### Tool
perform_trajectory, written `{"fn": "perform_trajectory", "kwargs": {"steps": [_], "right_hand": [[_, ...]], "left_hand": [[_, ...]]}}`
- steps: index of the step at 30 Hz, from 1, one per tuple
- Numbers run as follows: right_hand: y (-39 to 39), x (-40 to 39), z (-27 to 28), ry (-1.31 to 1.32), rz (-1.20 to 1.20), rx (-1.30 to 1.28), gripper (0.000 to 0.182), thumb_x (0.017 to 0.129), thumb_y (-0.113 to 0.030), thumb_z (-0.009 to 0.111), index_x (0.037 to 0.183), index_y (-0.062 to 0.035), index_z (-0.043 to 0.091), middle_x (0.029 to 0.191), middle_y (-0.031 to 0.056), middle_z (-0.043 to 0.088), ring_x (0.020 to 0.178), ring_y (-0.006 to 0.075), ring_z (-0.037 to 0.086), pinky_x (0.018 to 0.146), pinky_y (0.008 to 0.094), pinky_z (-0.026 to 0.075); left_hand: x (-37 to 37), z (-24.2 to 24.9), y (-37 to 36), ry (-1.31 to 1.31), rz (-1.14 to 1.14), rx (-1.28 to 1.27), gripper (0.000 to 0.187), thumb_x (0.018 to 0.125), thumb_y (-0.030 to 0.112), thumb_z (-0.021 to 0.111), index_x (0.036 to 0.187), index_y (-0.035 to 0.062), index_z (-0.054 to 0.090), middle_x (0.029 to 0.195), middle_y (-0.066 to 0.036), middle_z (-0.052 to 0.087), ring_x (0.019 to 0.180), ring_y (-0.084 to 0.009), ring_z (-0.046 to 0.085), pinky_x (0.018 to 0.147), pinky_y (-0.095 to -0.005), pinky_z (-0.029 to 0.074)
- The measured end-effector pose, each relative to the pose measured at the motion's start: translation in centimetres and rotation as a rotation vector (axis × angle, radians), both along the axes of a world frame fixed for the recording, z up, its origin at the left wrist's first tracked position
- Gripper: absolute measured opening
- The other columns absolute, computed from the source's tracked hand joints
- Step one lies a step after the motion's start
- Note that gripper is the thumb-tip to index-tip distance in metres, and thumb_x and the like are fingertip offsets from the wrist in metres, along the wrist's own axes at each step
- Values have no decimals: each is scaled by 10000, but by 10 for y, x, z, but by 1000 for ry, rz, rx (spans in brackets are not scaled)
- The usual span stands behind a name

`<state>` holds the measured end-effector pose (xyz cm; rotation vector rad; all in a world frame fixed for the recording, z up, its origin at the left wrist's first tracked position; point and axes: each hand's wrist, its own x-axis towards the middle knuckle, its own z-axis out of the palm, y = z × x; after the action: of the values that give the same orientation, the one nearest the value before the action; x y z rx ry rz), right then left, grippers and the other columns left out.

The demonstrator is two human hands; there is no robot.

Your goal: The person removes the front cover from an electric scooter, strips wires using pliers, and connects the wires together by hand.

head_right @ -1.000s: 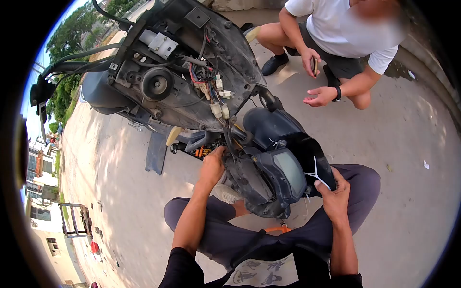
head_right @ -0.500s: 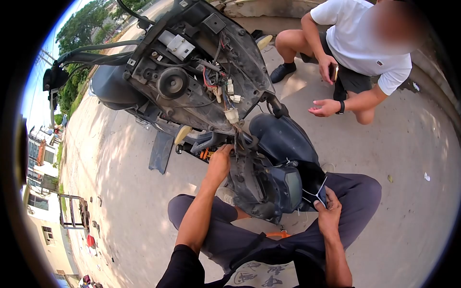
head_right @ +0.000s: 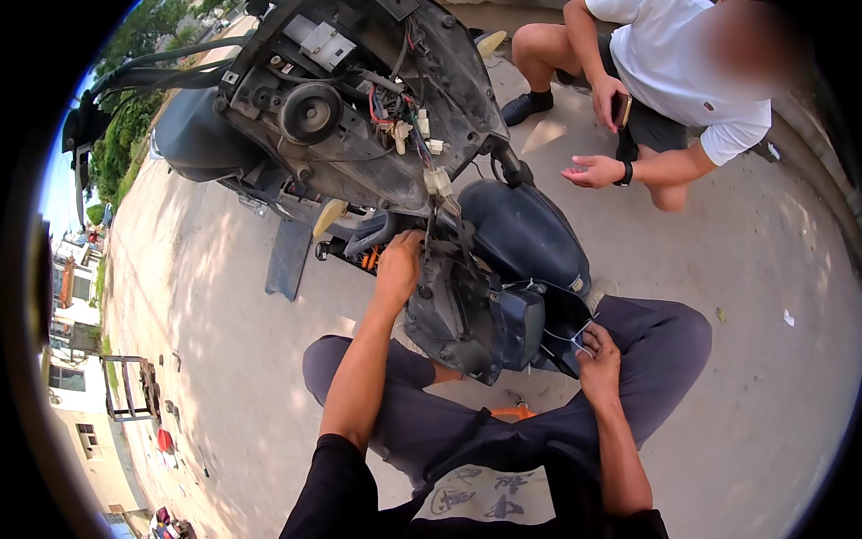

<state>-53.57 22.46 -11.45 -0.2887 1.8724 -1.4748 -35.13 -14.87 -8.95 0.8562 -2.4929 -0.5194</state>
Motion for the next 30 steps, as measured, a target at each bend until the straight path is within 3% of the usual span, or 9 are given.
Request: {"fn": "perform_trajectory", "kwargs": {"steps": [3,9,12,15,18,21,25,27,30], "right_hand": [[-5,3,2,-55,24,1,578,897,191,586,1453,39,542,1306,157,709,1165,190,691,988,287,516],[-7,5,-12,43,263,252,534,898,35,726,1395,34,532,1076,109,645,940,176,629,857,308,524],[-10,9,-17,147,329,273,631,893,-64,782,1455,31,512,998,106,598,877,203,591,847,344,531],[-15,19,-3,239,203,113,709,893,-96,792,1521,25,485,1025,131,619,909,231,616,868,365,540],[-22,18,42,210,211,163,716,938,-40,758,1574,4,431,1405,271,628,1293,322,651,1070,425,542],[-32,9,60,422,125,79,654,951,-49,749,1545,3,481,1425,262,629,1323,328,645,1084,434,536],[-73,-5,110,439,161,-196,473,972,-98,737,1419,8,626,1249,210,732,1138,284,716,967,410,569],[-102,-5,134,466,204,-294,299,1003,-125,721,1270,9,706,1157,176,771,1055,255,748,907,380,578],[-144,-12,165,575,351,-358,182,1006,-153,731,1084,10,753,971,145,783,887,246,770,820,354,579]], "left_hand": [[-2,-3,-3,6,5,-26,254,946,-10,574,1150,36,717,1162,-172,725,1131,-392,674,986,-479,540],[3,-10,-11,1,46,-68,278,922,-14,605,1168,41,720,1189,-153,721,1157,-382,667,1003,-474,540],[6,-8,-12,-4,55,-59,270,941,4,621,1191,42,716,1220,-146,717,1174,-373,663,1011,-474,540],[10,-1,-6,-15,82,-32,249,980,39,632,1218,43,706,1258,-145,710,1198,-365,659,1014,-474,541],[22,10,4,15,115,-53,239,1004,68,645,1237,39,696,1280,-157,704,1213,-382,658,1015,-475,538],[31,35,21,77,168,-28,220,1007,72,656,1217,42,711,1217,-168,727,1165,-399,682,987,-457,544],[41,65,43,195,198,51,148,1033,111,666,1157,44,711,1087,-157,743,1004,-362,725,882,-440,566],[38,84,56,272,210,93,125,1040,106,672,1132,37,718,1027,-157,745,915,-357,736,824,-416,572],[39,82,59,405,231,109,117,1052,111,696,1117,18,725,905,-132,726,779,-243,709,740,-350,557]]}}
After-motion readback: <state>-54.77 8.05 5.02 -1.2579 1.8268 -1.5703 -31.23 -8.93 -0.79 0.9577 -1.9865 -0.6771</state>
